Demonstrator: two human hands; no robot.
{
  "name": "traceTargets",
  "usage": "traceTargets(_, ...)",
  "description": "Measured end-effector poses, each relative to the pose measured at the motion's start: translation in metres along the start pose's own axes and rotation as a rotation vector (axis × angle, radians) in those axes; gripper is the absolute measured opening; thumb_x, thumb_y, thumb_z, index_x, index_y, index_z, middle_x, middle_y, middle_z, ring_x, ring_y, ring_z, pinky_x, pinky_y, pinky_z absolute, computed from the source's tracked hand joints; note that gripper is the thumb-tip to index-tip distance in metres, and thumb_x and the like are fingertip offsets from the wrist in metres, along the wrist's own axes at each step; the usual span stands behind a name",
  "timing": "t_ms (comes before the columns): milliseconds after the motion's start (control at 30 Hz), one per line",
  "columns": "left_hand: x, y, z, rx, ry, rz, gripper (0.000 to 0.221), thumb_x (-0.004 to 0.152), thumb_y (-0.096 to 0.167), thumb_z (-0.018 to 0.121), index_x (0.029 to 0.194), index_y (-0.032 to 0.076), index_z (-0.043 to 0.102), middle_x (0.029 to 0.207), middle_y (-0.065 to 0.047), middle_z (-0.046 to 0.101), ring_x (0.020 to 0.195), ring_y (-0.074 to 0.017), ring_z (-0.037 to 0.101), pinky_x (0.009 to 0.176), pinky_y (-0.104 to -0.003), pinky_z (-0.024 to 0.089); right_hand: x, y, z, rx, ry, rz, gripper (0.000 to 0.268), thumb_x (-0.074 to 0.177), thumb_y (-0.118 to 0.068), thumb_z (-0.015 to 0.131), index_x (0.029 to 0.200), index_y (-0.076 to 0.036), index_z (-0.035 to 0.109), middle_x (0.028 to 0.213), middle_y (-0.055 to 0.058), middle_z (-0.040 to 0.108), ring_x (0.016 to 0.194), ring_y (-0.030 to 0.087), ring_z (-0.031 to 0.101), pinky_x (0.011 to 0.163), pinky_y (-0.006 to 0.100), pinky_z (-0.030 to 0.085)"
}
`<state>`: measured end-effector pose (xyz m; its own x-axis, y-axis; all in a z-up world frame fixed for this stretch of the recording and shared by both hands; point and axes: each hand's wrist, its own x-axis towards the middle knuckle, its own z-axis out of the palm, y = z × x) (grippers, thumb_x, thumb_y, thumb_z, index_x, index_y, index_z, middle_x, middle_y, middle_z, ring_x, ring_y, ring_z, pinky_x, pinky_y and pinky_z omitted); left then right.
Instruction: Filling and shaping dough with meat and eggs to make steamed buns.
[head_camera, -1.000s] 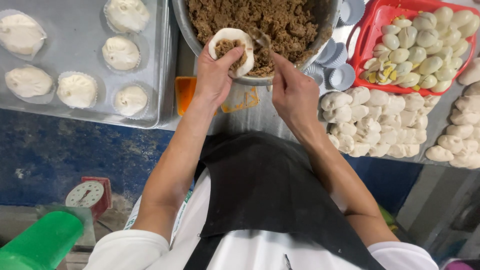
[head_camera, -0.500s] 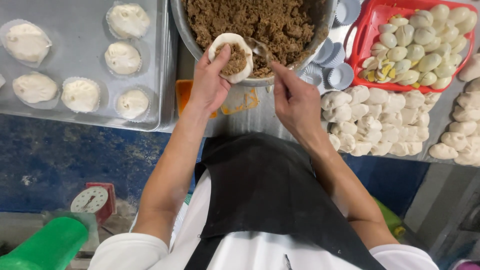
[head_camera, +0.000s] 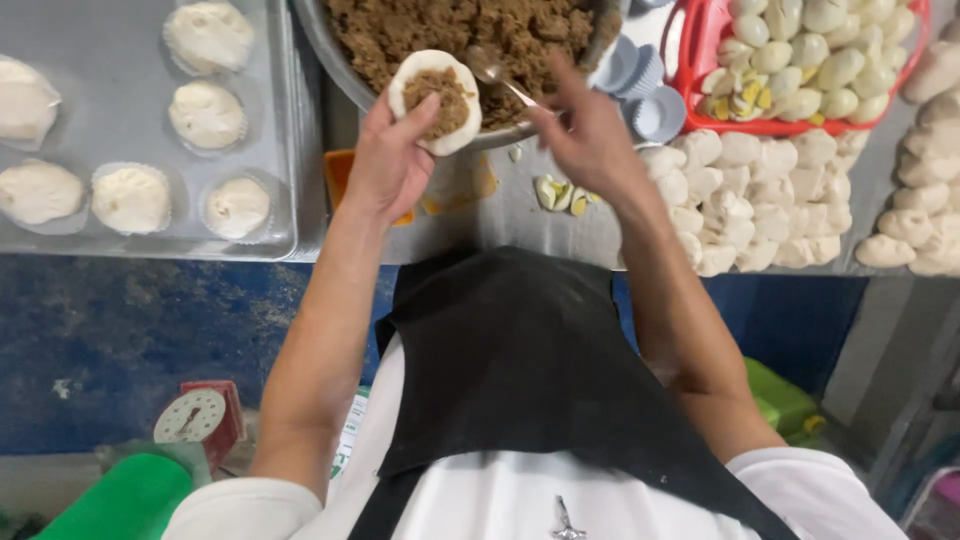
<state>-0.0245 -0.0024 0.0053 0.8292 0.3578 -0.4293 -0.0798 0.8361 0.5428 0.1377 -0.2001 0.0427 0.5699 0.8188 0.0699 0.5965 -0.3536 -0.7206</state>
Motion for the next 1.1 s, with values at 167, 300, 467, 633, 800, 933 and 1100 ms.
traceTargets(167, -0.017, 0.001, -0.002, 0.06, -0.097, 0.061, 0.035, 0.105, 0.005, 0.066, 0.138, -0.001, 0.054, 0.134, -0.013, 0.066, 0.126, -0.0242, 0.065, 0.113, -0.042, 0.056, -0.02, 0.012, -0.048, 0.089, 0.102, 0.463, 0.034, 0.105, -0.017, 0.06, 0.135, -0.001, 0.059, 0.099, 0.015, 0.075, 0.081, 0.021, 0.073, 0.072, 0.036, 0.057)
traceTargets(300, -0.025, -0.005, -0.003, 0.071, -0.097, 0.013, 0.034, 0.104, 0.004, 0.065, 0.137, 0.0, 0.055, 0.132, -0.013, 0.066, 0.124, -0.0245, 0.066, 0.11, -0.043, 0.058, -0.093, 0.111, -0.007, -0.258, 0.022, 0.551, 0.027, 0.107, -0.022, 0.064, 0.099, 0.001, 0.077, 0.085, 0.02, 0.071, 0.079, 0.035, 0.071, 0.076, 0.046, 0.054)
traceTargets(467, -0.034, -0.023, 0.008, 0.196, -0.095, -0.143, 0.039, 0.1, 0.005, 0.065, 0.137, 0.0, 0.055, 0.127, -0.014, 0.068, 0.119, -0.0255, 0.069, 0.104, -0.044, 0.059, -0.125, 0.124, 0.044, -0.164, 0.115, 0.548, 0.035, 0.09, -0.023, 0.073, 0.113, 0.003, 0.072, 0.086, 0.021, 0.072, 0.078, 0.039, 0.068, 0.071, 0.048, 0.052)
traceTargets(633, -0.028, -0.06, 0.005, 0.267, -0.172, -0.238, 0.043, 0.098, 0.003, 0.067, 0.139, -0.001, 0.054, 0.127, -0.013, 0.068, 0.117, -0.0228, 0.069, 0.102, -0.042, 0.06, -0.122, 0.115, 0.049, 0.032, 0.218, 0.659, 0.031, 0.084, -0.02, 0.079, 0.105, 0.001, 0.071, 0.089, 0.015, 0.072, 0.079, 0.024, 0.07, 0.074, 0.037, 0.057)
traceTargets(800, -0.001, -0.124, -0.008, 0.318, -0.258, -0.317, 0.039, 0.097, 0.001, 0.069, 0.135, -0.003, 0.059, 0.124, -0.012, 0.07, 0.113, -0.0202, 0.069, 0.099, -0.036, 0.06, -0.127, 0.117, 0.046, 0.572, 0.239, 0.777, 0.028, 0.087, -0.017, 0.073, 0.102, 0.003, 0.062, 0.087, 0.01, 0.069, 0.073, 0.02, 0.068, 0.066, 0.033, 0.054)
traceTargets(933, 0.006, -0.144, -0.003, 0.497, -0.277, -0.292, 0.038, 0.096, 0.005, 0.072, 0.131, -0.004, 0.062, 0.118, -0.011, 0.072, 0.106, -0.0176, 0.069, 0.094, -0.033, 0.06, -0.13, 0.12, 0.058, 0.255, 0.205, 0.613, 0.034, 0.087, -0.019, 0.078, 0.112, 0.001, 0.067, 0.09, 0.009, 0.072, 0.079, 0.016, 0.07, 0.071, 0.029, 0.057)
traceTargets(1100, 0.014, -0.148, 0.002, 0.504, -0.234, -0.248, 0.04, 0.094, 0.005, 0.073, 0.13, -0.005, 0.061, 0.117, -0.01, 0.071, 0.104, -0.0161, 0.069, 0.093, -0.032, 0.059, -0.118, 0.125, 0.056, 0.017, 0.086, 0.565, 0.026, 0.086, -0.016, 0.079, 0.109, -0.003, 0.074, 0.087, 0.009, 0.073, 0.077, 0.016, 0.069, 0.072, 0.031, 0.055)
